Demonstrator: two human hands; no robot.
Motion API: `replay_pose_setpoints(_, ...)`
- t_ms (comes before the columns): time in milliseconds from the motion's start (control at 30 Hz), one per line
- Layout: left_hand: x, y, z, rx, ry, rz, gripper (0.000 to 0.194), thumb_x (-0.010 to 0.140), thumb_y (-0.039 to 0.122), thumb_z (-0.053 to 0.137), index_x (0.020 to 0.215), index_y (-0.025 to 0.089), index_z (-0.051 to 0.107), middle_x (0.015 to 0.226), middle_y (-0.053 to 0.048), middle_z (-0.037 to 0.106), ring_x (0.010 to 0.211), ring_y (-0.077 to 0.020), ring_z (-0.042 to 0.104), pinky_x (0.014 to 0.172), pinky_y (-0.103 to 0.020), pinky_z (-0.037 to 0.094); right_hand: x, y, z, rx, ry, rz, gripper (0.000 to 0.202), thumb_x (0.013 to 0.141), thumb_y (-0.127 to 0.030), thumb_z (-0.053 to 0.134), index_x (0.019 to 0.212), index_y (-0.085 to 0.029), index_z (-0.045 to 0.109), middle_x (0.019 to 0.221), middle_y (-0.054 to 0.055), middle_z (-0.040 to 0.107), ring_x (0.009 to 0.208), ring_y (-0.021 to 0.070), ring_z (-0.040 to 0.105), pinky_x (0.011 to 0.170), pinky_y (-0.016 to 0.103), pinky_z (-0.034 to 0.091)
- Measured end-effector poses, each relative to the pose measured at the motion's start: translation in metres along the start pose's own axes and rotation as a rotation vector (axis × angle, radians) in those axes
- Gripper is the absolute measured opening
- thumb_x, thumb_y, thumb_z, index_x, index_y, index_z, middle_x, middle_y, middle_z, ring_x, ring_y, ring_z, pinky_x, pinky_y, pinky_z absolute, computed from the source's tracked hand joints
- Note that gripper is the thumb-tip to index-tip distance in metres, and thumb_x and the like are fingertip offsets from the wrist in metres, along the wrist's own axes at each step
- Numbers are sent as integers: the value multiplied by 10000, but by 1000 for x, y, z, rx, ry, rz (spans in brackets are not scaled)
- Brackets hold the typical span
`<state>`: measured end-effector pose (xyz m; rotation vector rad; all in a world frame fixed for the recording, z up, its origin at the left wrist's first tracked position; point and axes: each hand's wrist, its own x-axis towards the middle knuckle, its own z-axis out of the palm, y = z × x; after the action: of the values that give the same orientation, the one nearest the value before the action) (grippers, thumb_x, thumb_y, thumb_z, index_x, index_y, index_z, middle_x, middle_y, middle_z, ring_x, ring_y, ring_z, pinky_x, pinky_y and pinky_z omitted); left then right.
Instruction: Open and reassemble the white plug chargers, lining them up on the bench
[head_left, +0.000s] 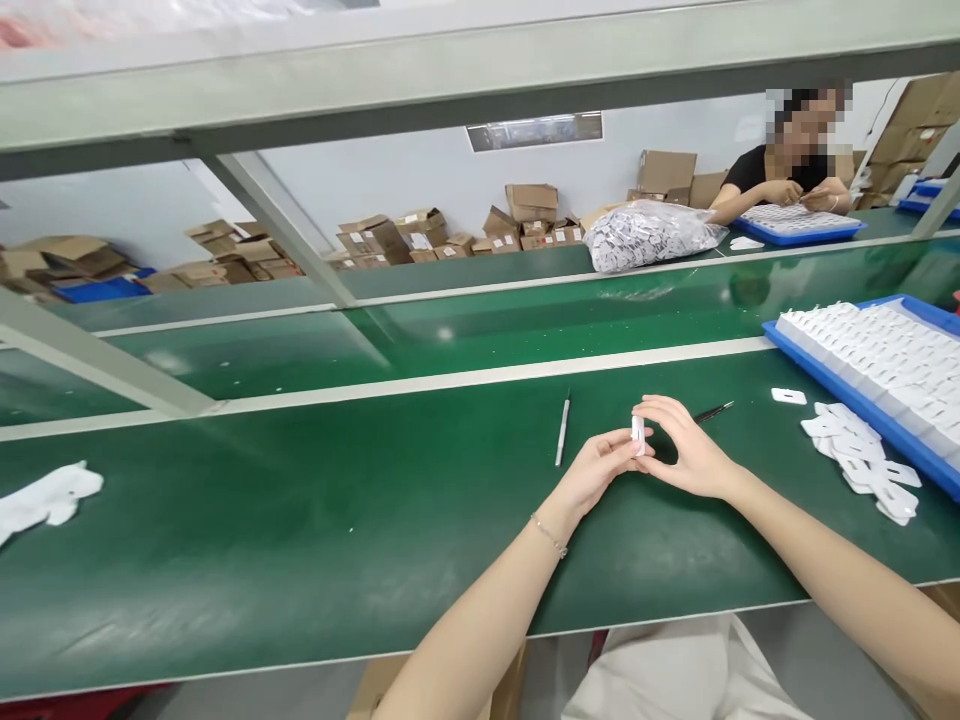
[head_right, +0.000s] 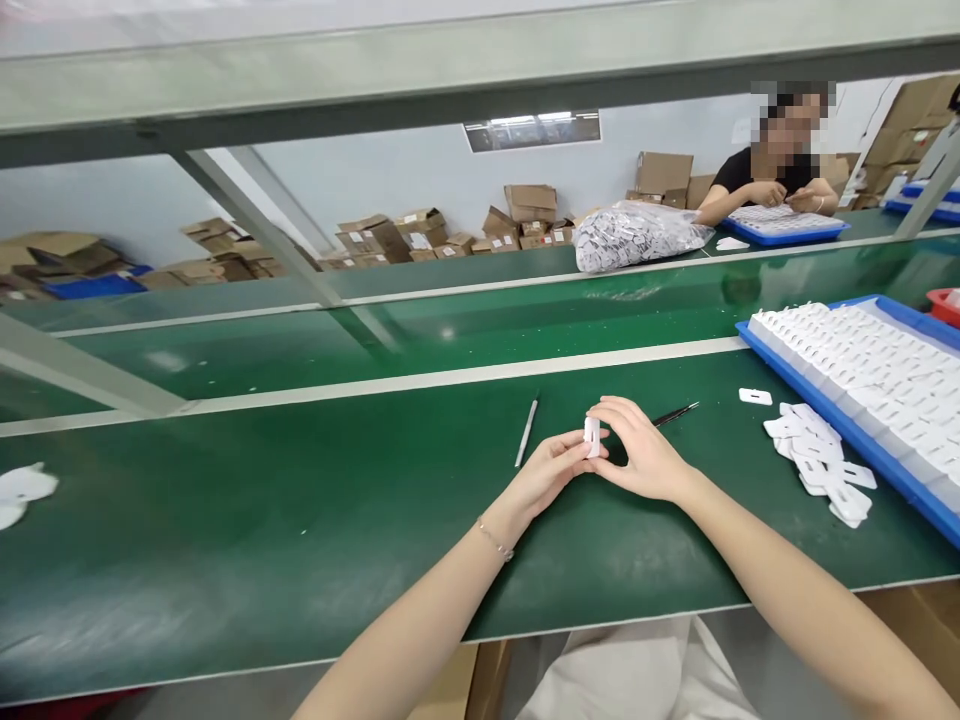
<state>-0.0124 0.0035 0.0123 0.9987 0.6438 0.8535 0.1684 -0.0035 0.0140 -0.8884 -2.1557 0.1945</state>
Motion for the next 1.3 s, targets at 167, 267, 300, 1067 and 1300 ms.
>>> replay_pose_setpoints(167, -1, 4, -3, 9, -6, -1, 411, 706, 432, 791, 955, 110, 733, 893, -119, 716, 839, -193, 642, 848, -322, 483, 1, 4, 9, 65, 52, -32, 464, 867, -286, 622, 1291, -263, 435, 1254, 106, 573, 1276, 300, 470, 1000, 556, 478)
replay_pose_setpoints(267, 1, 4, -4, -2, -6, 8, 429, 716, 458, 776, 962, 110, 736, 929, -135, 720, 852, -208, 649, 833, -329, 499, 2, 5, 10, 63, 69, -38, 453, 881, -253, 600, 1303, -259, 437, 1237, 107, 579, 1262, 300, 480, 994, 561, 481)
replay_pose_setpoints(300, 2, 3, -5, 3, -5, 4, 417, 713, 447, 781, 956, 111, 739, 937, -136, 720, 855, -208, 651, 838, -331, 502, 2, 6, 10, 64, 71, -41, 453, 882, -248, 596, 1307, -257, 438, 1233, 106, 580, 1258, 299, 484, 995, 560, 481)
replay_pose_setpoints(1067, 0, 5, -4, 46, -22, 29, 440, 690, 343, 815, 1039, 112, 682, 975, -135, 723, 1021, -297, 659, 862, -391, 515, 4, 4, 2, -25, 116, -139, 447, 892, -284, 589, 1323, -230, 481, 1188, 108, 625, 1154, 285, 561, 964, 535, 493)
replay_pose_setpoints(1300, 0, 5, -5, 36, -22, 29, 435, 683, 344, 820, 1023, 109, 684, 973, -134, 724, 1011, -290, 663, 844, -375, 524, 3, 4, 2, -42, 111, -145, 494, 878, -260, 610, 1350, -239, 461, 1188, 99, 623, 1146, 266, 553, 970, 496, 496)
